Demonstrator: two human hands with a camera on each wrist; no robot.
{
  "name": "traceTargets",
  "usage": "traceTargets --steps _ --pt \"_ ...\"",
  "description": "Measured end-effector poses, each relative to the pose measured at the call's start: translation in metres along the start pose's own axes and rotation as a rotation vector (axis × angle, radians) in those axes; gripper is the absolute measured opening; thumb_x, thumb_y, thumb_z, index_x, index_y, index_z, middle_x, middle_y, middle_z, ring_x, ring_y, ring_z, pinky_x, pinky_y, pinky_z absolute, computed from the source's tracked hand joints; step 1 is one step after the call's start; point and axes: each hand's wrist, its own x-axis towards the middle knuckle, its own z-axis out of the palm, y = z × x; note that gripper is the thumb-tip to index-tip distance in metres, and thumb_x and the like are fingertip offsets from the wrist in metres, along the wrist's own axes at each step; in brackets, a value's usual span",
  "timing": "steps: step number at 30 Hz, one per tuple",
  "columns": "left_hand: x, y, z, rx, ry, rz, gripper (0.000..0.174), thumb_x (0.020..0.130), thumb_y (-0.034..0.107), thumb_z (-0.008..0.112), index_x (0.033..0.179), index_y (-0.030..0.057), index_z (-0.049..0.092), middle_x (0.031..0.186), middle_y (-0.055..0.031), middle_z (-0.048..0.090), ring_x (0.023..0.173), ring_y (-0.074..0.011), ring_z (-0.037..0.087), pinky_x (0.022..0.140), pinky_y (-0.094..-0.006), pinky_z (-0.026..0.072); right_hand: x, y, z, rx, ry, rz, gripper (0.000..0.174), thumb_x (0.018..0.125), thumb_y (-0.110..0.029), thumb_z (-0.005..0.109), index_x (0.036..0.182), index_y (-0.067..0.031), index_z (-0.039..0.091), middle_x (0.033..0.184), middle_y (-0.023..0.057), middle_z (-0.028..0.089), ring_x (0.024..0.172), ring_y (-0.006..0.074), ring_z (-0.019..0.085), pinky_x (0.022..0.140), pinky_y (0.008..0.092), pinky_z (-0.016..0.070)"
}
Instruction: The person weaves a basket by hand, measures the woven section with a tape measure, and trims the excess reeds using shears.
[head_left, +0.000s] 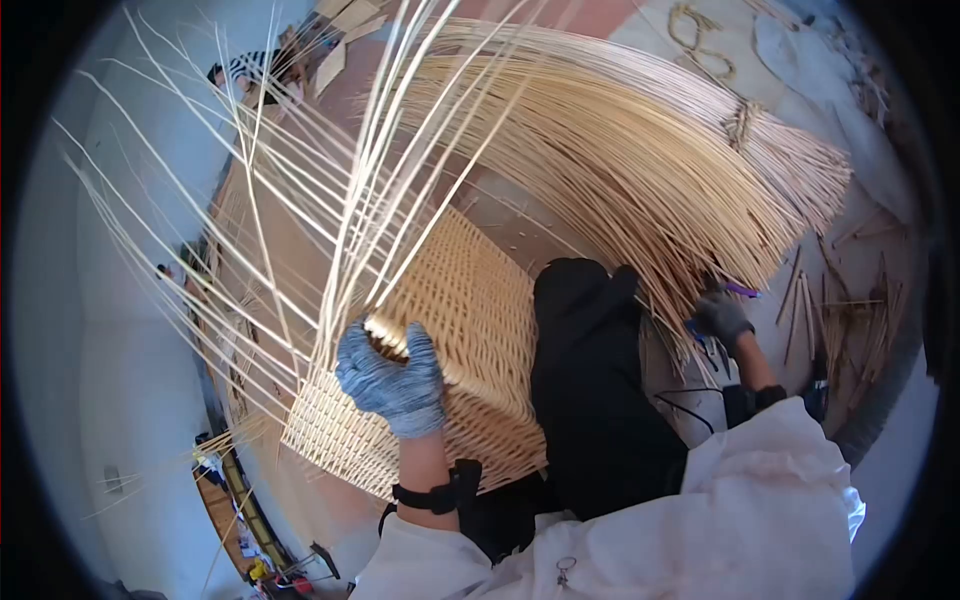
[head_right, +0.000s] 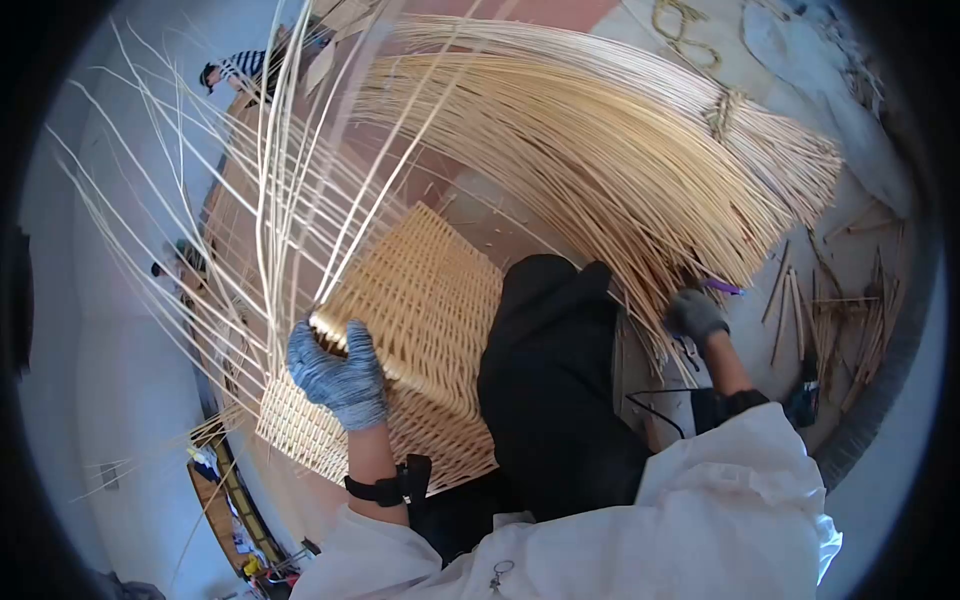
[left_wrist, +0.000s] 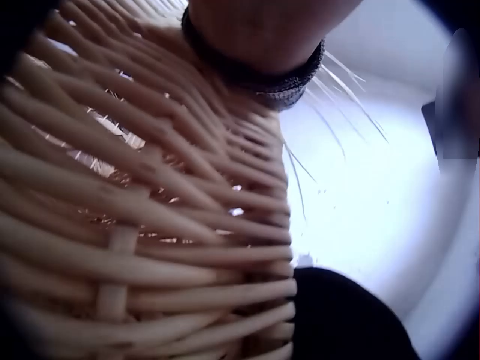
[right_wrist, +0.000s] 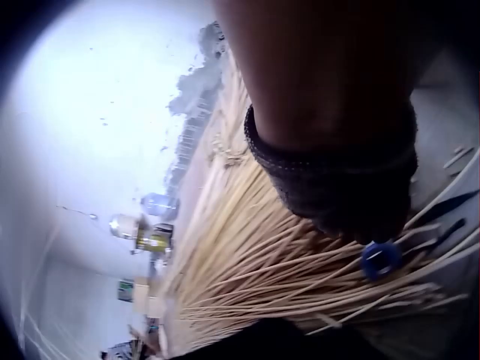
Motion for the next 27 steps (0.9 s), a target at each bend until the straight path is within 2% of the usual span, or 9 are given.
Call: traceTargets --steps 4,7,8,9,10,14,19,21,27 --pt "-0.019 -0.048 -0.01 -0.456 0.021 -0.009 0.05 0.076 0.023 0.065 0.114 -0.0022 0.045 0.108 -0.0129 0.049 0.099 -0.0226 0.046 0.086 -0.0342 0.0391 -0.081 0.071 0.044 -0.281 -0.459 0.326 0.019 0.072 -0.022 0.053 0.077 -0.0076 0.063 0.082 0.017 0.061 0.078 0.0317 0.058 0.072 0.0417 0.0461" --pt "-0.066 -0.118 -0.045 0.082 0.216 -0.258 0.066 0.074 0.042 0.063 0.118 -0.0027 0.043 0.113 -0.0192 0.048 0.099 -0.032 0.047 0.088 -0.0371 0.0389 -0.134 0.134 0.139 -0.192 -0.33 0.731 0.021 0.074 -0.021 0.05 0.083 -0.0083 0.064 0.083 0.0198 0.06 0.078 0.0348 0.058 0.073 0.0439 0.0448" --pt "-0.107 -0.204 -0.052 0.505 0.124 -0.477 0.07 0.075 0.048 0.058 0.119 -0.0026 0.042 0.117 -0.0215 0.045 0.102 -0.0334 0.047 0.087 -0.038 0.0392 -0.138 0.113 0.111 -0.074 -0.269 0.782 0.022 0.075 -0.021 0.049 0.083 -0.0085 0.064 0.084 0.0205 0.06 0.078 0.0354 0.058 0.073 0.0441 0.0448" --pt "-0.119 -0.19 -0.063 0.625 -0.073 -0.757 0.072 0.076 0.053 0.053 0.12 -0.0019 0.042 0.123 -0.0227 0.041 0.103 -0.0344 0.046 0.085 -0.0397 0.0412 -0.124 0.066 0.074 0.05 -0.207 0.817 0.022 0.076 -0.022 0.048 0.083 -0.0086 0.064 0.085 0.0212 0.06 0.078 0.0359 0.058 0.072 0.0443 0.0447" --pt "-0.156 -0.245 -0.07 0.09 -0.099 -1.038 0.076 0.077 0.06 0.045 0.125 0.0021 0.038 0.13 -0.0205 0.034 0.109 -0.0333 0.043 0.087 -0.0409 0.04 -0.113 0.05 0.067 0.061 -0.203 0.771 0.022 0.076 -0.021 0.048 0.087 -0.0089 0.063 0.084 0.0219 0.059 0.077 0.0361 0.058 0.071 0.0445 0.0448" --pt "-0.158 -0.239 -0.073 -0.701 -0.063 -1.51 0.069 0.085 0.045 0.043 0.134 0.004 0.017 0.138 -0.0082 0.022 0.123 -0.0259 0.026 0.1 -0.0398 0.024 -0.087 0.018 0.09 0.058 -0.075 0.84 0.028 0.077 -0.021 0.051 0.101 -0.0094 0.057 0.079 0.021 0.059 0.075 0.035 0.058 0.07 0.0446 0.0448" --pt "-0.179 -0.261 -0.083 -0.64 -0.131 -1.455 0.066 0.084 0.052 0.04 0.13 0.0043 0.029 0.13 -0.0081 0.035 0.115 -0.025 0.036 0.096 -0.0367 0.0293 -0.02 0.02 0.107 -0.2 0.559 0.257 0.028 0.077 -0.024 0.051 0.097 -0.0063 0.058 0.074 0.0168 0.06 0.072 0.0308 0.059 0.069 0.0425 0.0447" --pt "-0.196 -0.263 -0.096 -0.574 -0.152 -1.418 0.066 0.084 0.054 0.038 0.128 0.0045 0.034 0.126 -0.0081 0.04 0.112 -0.0247 0.039 0.094 -0.0355 0.0314 0.01 0.025 0.103 -0.111 -0.085 0.505 0.028 0.075 -0.028 0.055 0.087 -0.0044 0.062 0.075 0.0174 0.061 0.072 0.0307 0.059 0.067 0.041 0.0458" --pt "-0.168 -0.179 -0.105 -0.034 -0.304 -1.289 0.066 0.081 0.059 0.036 0.094 -0.0014 0.059 0.092 -0.0178 0.06 0.084 -0.0277 0.056 0.076 -0.0372 0.0423 0.019 -0.003 0.044 -0.038 -0.053 0.864 0.04 0.057 -0.029 0.068 0.089 -0.0066 0.062 0.091 0.0206 0.059 0.09 0.0334 0.056 0.079 0.0397 0.0435"
